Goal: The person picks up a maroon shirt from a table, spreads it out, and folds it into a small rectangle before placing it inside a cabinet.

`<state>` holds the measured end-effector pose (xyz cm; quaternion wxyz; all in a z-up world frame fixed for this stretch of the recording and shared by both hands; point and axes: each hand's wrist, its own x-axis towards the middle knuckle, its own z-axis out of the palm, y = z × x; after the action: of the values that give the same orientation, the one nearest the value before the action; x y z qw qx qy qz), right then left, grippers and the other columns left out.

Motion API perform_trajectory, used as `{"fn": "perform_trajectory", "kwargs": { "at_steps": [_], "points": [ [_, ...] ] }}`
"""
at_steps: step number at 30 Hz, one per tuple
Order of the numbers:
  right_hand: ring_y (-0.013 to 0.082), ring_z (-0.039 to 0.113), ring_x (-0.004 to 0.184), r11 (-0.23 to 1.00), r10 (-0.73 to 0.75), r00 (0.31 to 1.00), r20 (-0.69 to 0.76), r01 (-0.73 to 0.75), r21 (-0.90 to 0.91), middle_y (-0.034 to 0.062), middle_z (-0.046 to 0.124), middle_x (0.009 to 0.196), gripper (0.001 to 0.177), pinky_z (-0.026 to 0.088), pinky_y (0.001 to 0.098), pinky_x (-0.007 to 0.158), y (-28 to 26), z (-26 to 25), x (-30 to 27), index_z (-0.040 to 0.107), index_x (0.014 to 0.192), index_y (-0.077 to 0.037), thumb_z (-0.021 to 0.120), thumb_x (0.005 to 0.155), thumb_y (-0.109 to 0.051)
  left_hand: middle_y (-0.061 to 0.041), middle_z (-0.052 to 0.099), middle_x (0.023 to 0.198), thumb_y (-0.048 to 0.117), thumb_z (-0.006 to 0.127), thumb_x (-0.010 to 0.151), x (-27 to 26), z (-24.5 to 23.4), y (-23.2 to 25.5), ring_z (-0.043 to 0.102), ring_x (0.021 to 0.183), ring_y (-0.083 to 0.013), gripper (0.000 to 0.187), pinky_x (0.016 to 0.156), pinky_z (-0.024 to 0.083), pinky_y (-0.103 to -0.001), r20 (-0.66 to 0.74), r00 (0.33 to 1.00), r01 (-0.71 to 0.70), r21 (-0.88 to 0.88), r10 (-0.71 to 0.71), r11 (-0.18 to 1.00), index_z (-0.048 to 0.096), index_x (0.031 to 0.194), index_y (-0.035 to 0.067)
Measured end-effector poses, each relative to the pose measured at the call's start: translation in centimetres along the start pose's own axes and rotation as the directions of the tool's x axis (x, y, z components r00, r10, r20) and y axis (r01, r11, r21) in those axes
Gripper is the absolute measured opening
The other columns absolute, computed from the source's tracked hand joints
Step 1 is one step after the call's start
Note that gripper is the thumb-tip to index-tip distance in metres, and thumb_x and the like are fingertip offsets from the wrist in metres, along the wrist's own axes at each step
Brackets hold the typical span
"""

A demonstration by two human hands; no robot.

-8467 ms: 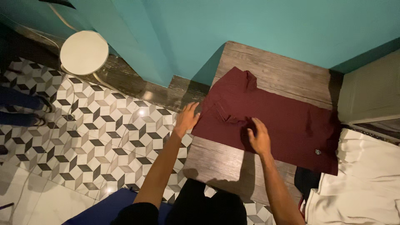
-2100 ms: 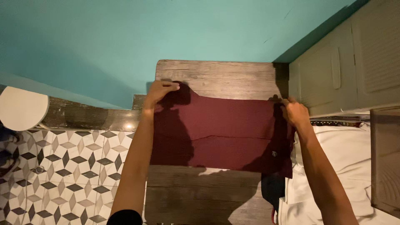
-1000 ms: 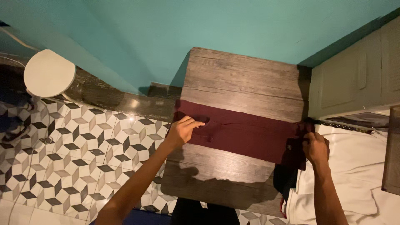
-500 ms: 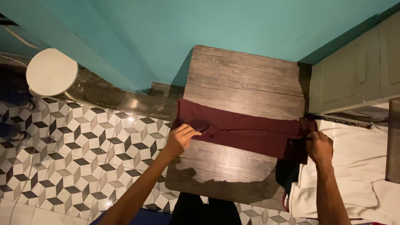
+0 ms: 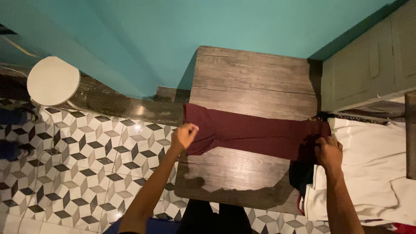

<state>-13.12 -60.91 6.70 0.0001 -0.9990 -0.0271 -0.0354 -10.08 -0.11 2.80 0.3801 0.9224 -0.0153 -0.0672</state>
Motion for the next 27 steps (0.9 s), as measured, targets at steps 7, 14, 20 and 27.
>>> {"fn": "perform_trajectory", "kwargs": {
  "at_steps": [7, 14, 20, 27],
  "points": [
    [0.0289, 0.060, 0.118, 0.999, 0.019, 1.000, -0.014, -0.020, -0.051, 0.0064, 0.065, 0.114, 0.022, 0.045, 0.0467, 0.108, 0.6, 2.0, -0.6, 0.070, 0.109, -0.019, 0.069, 0.087, -0.022, -0.025, 0.073, 0.087, 0.060, 0.070, 0.090, 8.9, 1.5, -4.0, 0.069, 0.085, -0.0447, 0.055, 0.077, 0.055, -0.053, -0.350, 0.880, 0.385, 0.127, -0.322, 0.914, 0.076, 0.090, 0.005],
    [0.0275, 0.061, 0.117, 0.998, 0.057, 0.998, 0.015, -0.056, -0.039, 0.0053, 0.065, 0.112, 0.017, 0.045, 0.0451, 0.107, 1.2, 2.8, -0.9, 0.071, 0.106, -0.019, 0.068, 0.089, -0.022, -0.022, 0.075, 0.093, 0.046, 0.071, 0.091, 12.6, 3.1, -9.5, 0.072, 0.089, -0.0420, 0.044, 0.081, 0.056, -0.051, -0.335, 0.901, 0.290, -0.008, -0.276, 0.957, 0.079, 0.093, 0.003],
    [0.0264, 0.061, 0.119, 0.998, 0.065, 0.998, -0.003, -0.065, -0.012, 0.0045, 0.066, 0.112, 0.019, 0.043, 0.0439, 0.111, 1.3, 2.4, -1.3, 0.071, 0.105, -0.018, 0.066, 0.087, -0.019, -0.020, 0.077, 0.088, 0.041, 0.074, 0.088, 12.4, 2.8, -11.2, 0.075, 0.083, -0.0344, 0.037, 0.081, 0.056, -0.045, -0.331, 0.812, 0.420, -0.238, -0.480, 0.876, 0.079, 0.092, 0.004],
    [0.0244, 0.063, 0.116, 0.997, 0.058, 0.998, -0.025, -0.059, -0.039, 0.0034, 0.068, 0.106, 0.015, 0.041, 0.0438, 0.116, 1.0, 1.8, -0.9, 0.070, 0.104, -0.016, 0.065, 0.089, -0.016, -0.020, 0.070, 0.112, 0.029, 0.072, 0.092, 10.1, 2.6, -6.2, 0.066, 0.104, -0.0368, 0.036, 0.089, 0.049, -0.050, -0.514, 0.844, 0.222, 0.078, -0.152, 0.972, 0.071, 0.117, 0.003]
  ]
}}
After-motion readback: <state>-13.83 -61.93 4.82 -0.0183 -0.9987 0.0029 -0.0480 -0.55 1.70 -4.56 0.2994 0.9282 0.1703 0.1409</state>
